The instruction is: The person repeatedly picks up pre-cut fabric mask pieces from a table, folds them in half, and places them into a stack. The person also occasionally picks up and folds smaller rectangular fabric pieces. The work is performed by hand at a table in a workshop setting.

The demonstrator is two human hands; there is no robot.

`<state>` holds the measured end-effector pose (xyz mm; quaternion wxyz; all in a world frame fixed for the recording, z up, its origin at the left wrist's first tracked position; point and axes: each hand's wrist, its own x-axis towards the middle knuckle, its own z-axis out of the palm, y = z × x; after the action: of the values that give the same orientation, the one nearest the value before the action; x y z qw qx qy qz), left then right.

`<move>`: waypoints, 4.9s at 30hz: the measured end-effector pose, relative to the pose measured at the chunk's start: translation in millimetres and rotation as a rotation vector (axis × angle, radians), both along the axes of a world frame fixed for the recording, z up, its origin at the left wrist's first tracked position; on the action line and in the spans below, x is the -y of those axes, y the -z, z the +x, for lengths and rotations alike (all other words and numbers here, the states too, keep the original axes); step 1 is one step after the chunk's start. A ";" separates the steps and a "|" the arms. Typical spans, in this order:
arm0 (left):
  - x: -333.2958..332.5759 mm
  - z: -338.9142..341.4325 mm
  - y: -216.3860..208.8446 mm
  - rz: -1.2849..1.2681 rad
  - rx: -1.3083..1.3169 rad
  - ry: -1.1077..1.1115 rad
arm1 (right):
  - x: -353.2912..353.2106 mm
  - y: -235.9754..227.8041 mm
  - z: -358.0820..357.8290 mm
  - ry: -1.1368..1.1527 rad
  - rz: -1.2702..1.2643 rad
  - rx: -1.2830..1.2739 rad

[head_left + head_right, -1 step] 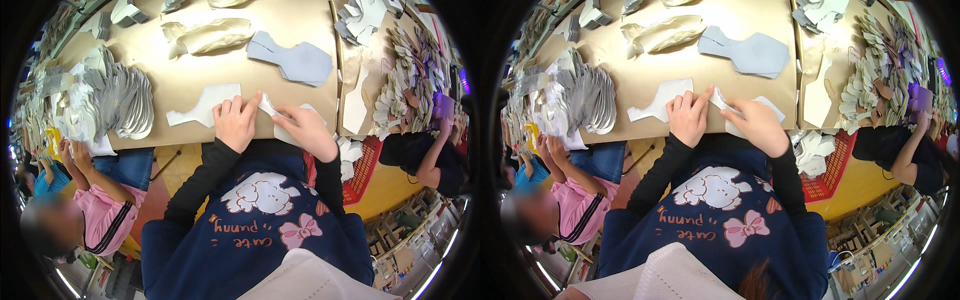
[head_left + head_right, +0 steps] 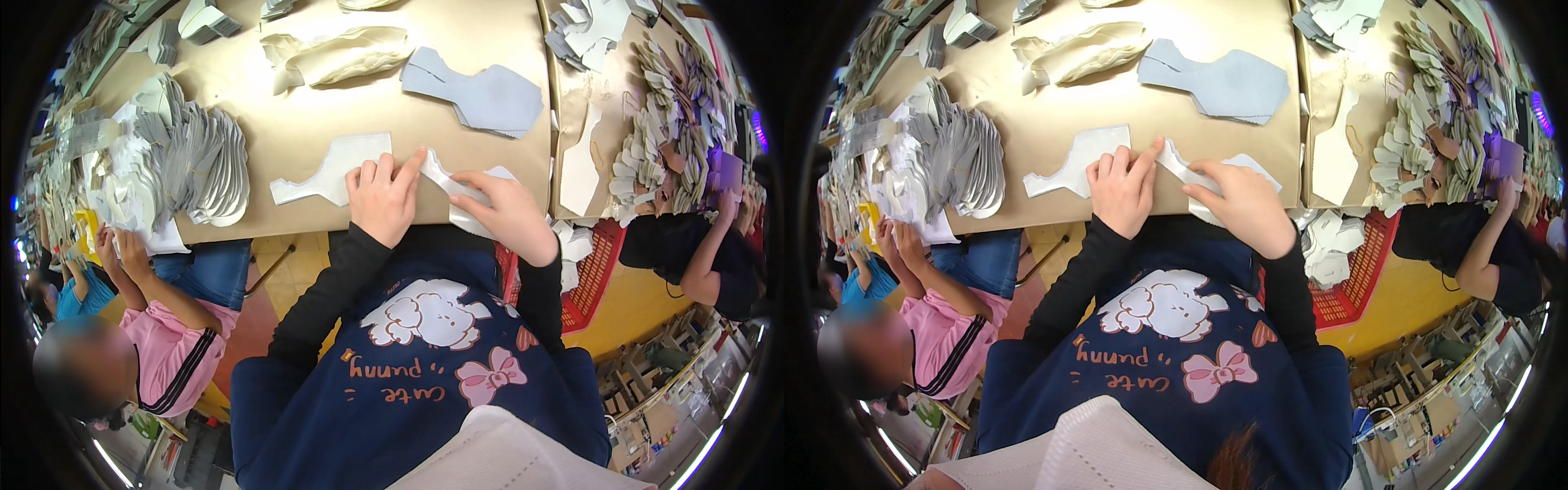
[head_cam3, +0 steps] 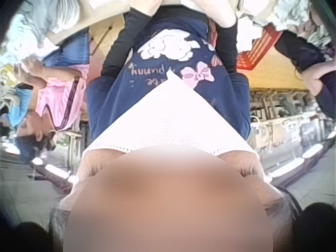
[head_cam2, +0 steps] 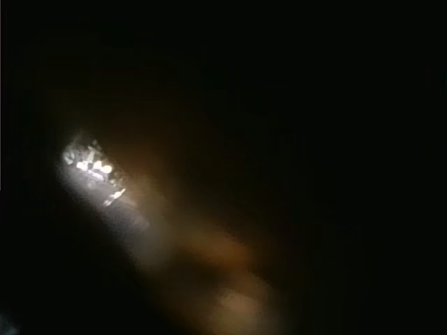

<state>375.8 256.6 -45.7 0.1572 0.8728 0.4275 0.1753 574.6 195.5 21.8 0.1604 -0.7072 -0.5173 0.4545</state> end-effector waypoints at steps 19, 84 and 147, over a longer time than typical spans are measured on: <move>0.0 19.7 11.0 -0.079 0.085 -0.179 | 39.0 28.0 49.5 0.335 -0.039 -0.315; 0.0 52.9 -2.8 -0.104 0.024 0.505 | 64.9 23.4 36.7 0.599 0.054 -0.004; 3.0 33.8 9.0 -0.439 0.434 0.135 | 34.6 51.5 48.7 0.456 0.327 -0.120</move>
<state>409.5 253.6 -54.7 0.4407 0.7866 0.3529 0.2501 623.3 160.9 -29.7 0.4006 -0.7419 -0.4008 0.3583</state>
